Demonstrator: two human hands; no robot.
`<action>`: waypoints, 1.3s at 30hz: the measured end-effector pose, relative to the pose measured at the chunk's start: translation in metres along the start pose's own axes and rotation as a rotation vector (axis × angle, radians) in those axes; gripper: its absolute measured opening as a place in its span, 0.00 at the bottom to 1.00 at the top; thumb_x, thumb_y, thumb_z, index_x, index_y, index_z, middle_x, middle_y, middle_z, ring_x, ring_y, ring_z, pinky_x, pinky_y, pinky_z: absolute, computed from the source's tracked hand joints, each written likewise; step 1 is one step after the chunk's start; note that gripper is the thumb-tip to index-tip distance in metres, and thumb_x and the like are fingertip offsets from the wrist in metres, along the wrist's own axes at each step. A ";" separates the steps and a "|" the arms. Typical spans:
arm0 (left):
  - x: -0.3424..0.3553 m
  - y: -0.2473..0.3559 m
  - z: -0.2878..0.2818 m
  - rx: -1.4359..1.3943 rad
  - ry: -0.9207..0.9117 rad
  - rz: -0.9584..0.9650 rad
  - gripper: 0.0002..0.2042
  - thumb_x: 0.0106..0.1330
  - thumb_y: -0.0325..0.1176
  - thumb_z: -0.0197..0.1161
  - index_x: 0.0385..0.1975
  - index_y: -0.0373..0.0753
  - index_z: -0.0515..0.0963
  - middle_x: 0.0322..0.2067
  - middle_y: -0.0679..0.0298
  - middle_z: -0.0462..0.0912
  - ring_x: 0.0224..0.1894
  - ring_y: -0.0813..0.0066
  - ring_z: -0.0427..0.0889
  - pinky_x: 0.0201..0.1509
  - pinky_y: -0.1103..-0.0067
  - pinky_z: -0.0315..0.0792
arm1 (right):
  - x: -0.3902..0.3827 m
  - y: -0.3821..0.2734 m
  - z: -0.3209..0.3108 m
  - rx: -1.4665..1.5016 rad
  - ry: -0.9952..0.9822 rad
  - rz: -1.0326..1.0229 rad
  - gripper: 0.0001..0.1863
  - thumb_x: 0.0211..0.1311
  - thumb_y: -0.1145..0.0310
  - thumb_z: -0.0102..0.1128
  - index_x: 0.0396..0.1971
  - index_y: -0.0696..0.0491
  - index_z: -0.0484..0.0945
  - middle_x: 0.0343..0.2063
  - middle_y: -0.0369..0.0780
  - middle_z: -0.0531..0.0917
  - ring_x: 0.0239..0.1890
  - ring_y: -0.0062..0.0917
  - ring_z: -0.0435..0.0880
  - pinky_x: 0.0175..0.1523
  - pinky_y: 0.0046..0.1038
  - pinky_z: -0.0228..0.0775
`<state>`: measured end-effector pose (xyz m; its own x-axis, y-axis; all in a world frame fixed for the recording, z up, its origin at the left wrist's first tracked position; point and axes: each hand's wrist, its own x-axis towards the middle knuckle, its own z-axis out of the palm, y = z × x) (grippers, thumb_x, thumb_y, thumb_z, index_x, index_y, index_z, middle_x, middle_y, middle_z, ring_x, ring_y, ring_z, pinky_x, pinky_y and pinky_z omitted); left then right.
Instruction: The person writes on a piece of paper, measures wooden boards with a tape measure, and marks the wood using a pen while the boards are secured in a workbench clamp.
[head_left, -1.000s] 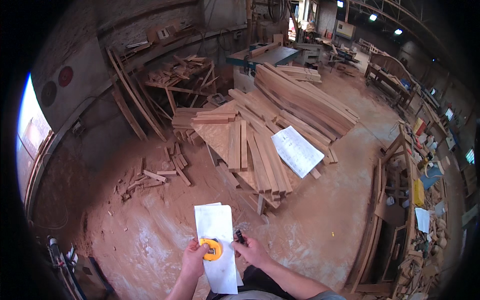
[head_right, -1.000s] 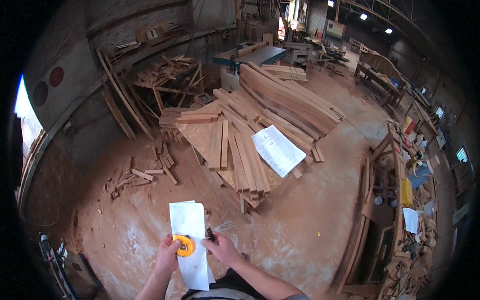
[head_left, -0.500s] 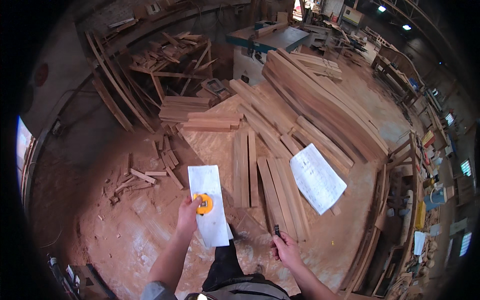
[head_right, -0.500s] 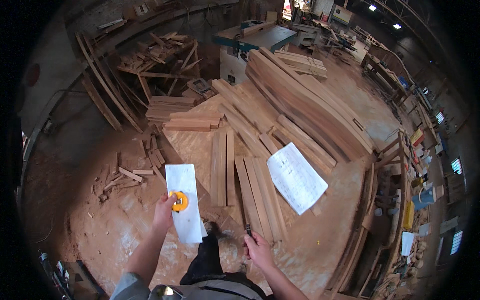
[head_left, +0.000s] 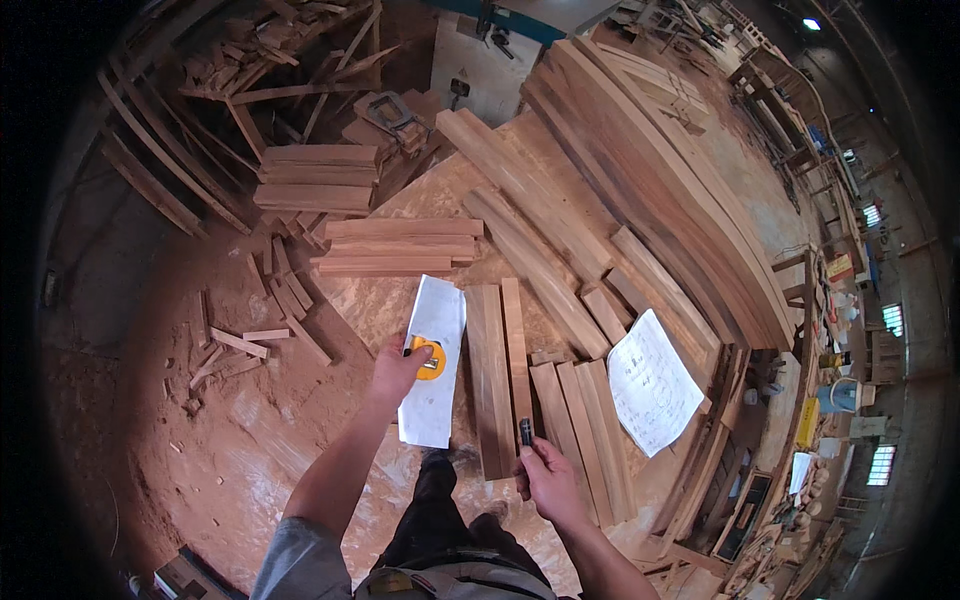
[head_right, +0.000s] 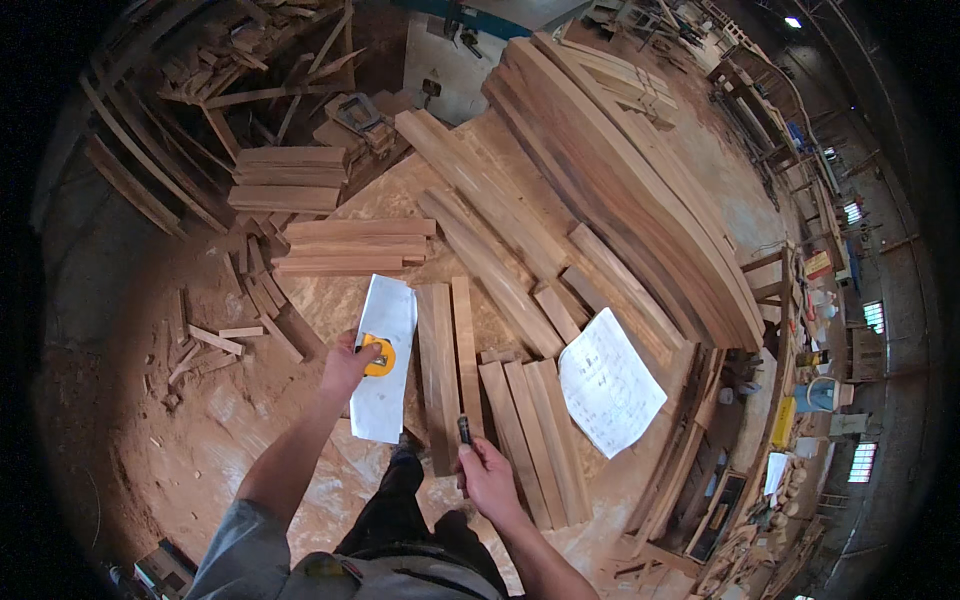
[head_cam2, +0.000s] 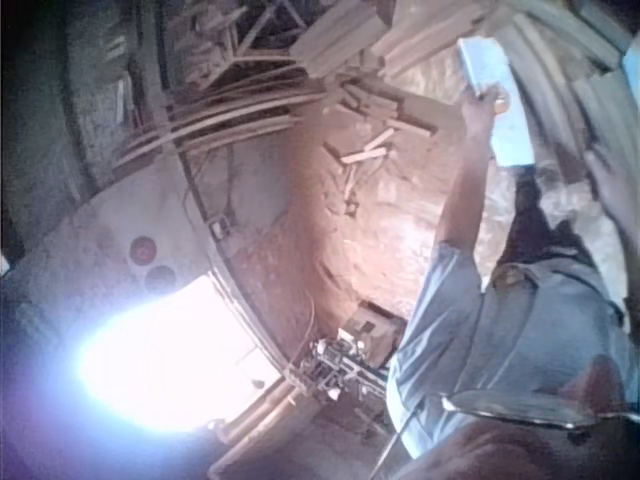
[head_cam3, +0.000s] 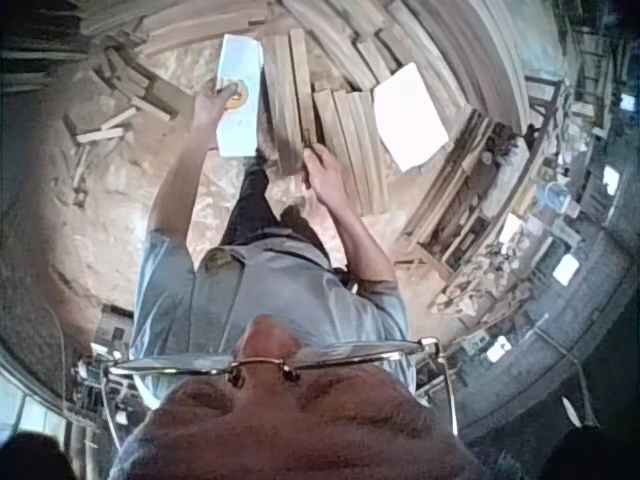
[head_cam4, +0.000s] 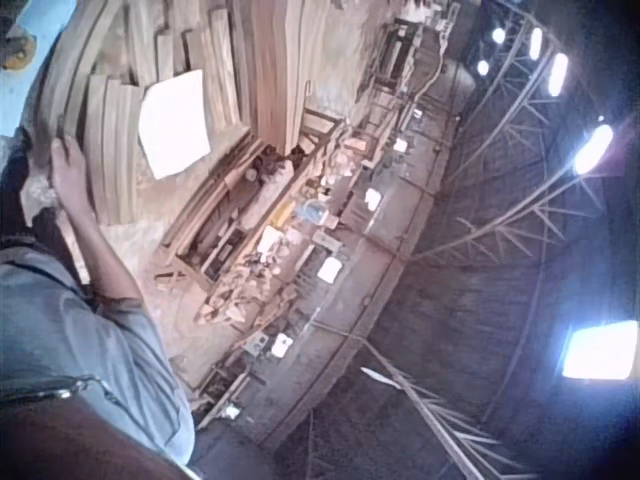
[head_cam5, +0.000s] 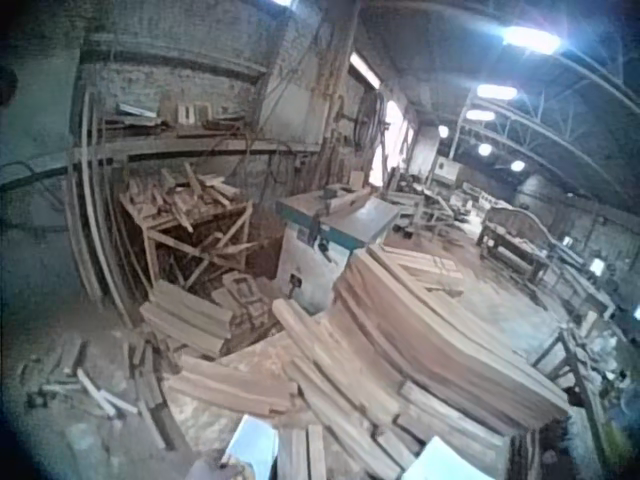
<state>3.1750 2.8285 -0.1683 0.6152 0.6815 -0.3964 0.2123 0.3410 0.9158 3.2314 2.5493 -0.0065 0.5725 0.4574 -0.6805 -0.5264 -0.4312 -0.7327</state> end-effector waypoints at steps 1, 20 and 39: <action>0.003 0.001 -0.001 0.180 0.022 -0.010 0.15 0.64 0.32 0.66 0.47 0.33 0.78 0.40 0.56 0.86 0.39 0.63 0.85 0.45 0.72 0.78 | 0.009 -0.005 0.006 -0.011 0.008 0.011 0.10 0.74 0.65 0.49 0.37 0.55 0.73 0.24 0.36 0.79 0.22 0.18 0.76 0.24 0.22 0.68; -0.089 0.022 -0.061 0.754 0.260 0.031 0.22 0.63 0.37 0.65 0.56 0.37 0.75 0.50 0.49 0.78 0.48 0.52 0.80 0.50 0.64 0.76 | 0.151 -0.035 0.109 -0.616 -0.131 0.000 0.21 0.68 0.65 0.54 0.54 0.64 0.69 0.29 0.46 0.83 0.18 0.29 0.83 0.27 0.33 0.77; -0.652 -0.319 -0.061 -0.417 0.481 -1.095 0.16 0.71 0.51 0.57 0.43 0.45 0.79 0.33 0.63 0.79 0.30 0.72 0.79 0.26 0.70 0.73 | 0.069 0.070 0.078 -0.634 -0.518 -0.204 0.23 0.66 0.65 0.62 0.59 0.57 0.71 0.39 0.37 0.82 0.38 0.19 0.80 0.37 0.23 0.74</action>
<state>2.6602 2.3149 -0.2057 -0.0866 0.0503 -0.9950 0.1256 0.9913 0.0392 3.1851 2.6112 -0.1048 0.1756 0.8062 -0.5650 0.0970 -0.5853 -0.8050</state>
